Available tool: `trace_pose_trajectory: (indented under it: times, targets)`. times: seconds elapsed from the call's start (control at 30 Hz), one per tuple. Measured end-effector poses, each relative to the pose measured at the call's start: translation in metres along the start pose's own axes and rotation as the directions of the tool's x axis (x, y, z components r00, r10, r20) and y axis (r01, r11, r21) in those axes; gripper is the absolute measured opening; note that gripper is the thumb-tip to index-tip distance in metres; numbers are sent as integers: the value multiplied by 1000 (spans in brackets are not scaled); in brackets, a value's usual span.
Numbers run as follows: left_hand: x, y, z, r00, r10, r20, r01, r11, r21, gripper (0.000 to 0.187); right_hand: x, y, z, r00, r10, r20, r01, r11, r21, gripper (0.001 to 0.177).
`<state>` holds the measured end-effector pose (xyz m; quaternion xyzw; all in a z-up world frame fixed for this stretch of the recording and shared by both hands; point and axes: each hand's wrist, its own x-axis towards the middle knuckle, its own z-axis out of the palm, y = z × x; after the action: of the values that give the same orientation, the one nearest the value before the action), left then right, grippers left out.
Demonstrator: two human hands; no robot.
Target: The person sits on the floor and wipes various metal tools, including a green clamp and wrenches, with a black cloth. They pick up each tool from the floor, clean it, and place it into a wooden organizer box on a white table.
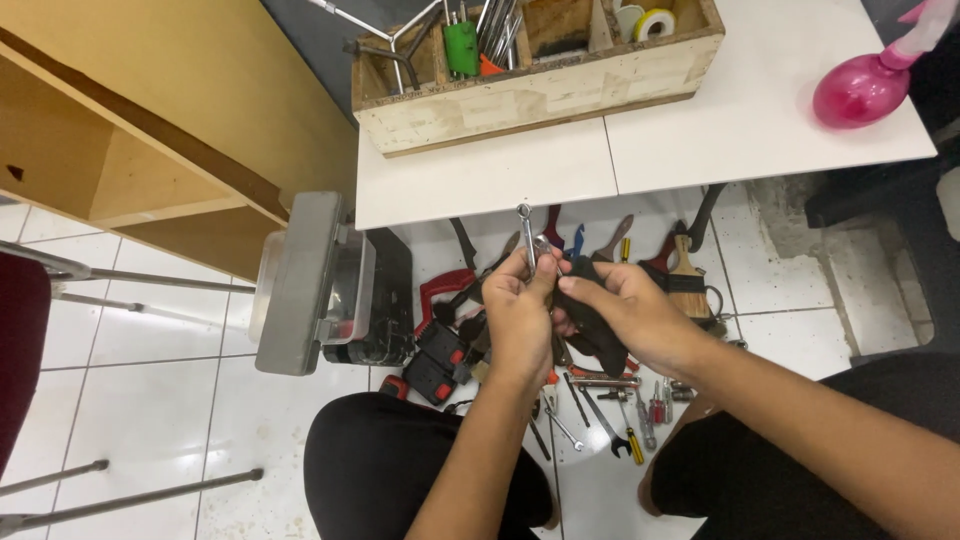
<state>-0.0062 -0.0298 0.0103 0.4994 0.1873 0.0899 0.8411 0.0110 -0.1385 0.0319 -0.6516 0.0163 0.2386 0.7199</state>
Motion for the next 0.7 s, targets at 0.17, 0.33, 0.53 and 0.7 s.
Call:
trace_pose_trajectory:
  times: [0.17, 0.33, 0.53, 0.7]
  targets:
    - [-1, 5, 0, 994, -94, 47, 100, 984, -145, 14, 13, 21, -21, 984, 15, 176, -56, 972, 228, 25]
    - [27, -27, -16, 1000, 15, 5, -15, 996, -85, 15, 10, 4, -21, 969, -7, 246, 34, 994, -108, 24]
    - [22, -17, -11, 978, 177, -109, -167, 981, 97, 14, 5, 6, -28, 916, -289, 279, 376, 371, -849, 21]
    - [17, -19, -4, 975, 224, 3, -221, 959, 176, 11, -1, -7, -25, 967, -205, 149, 253, 821, -513, 24]
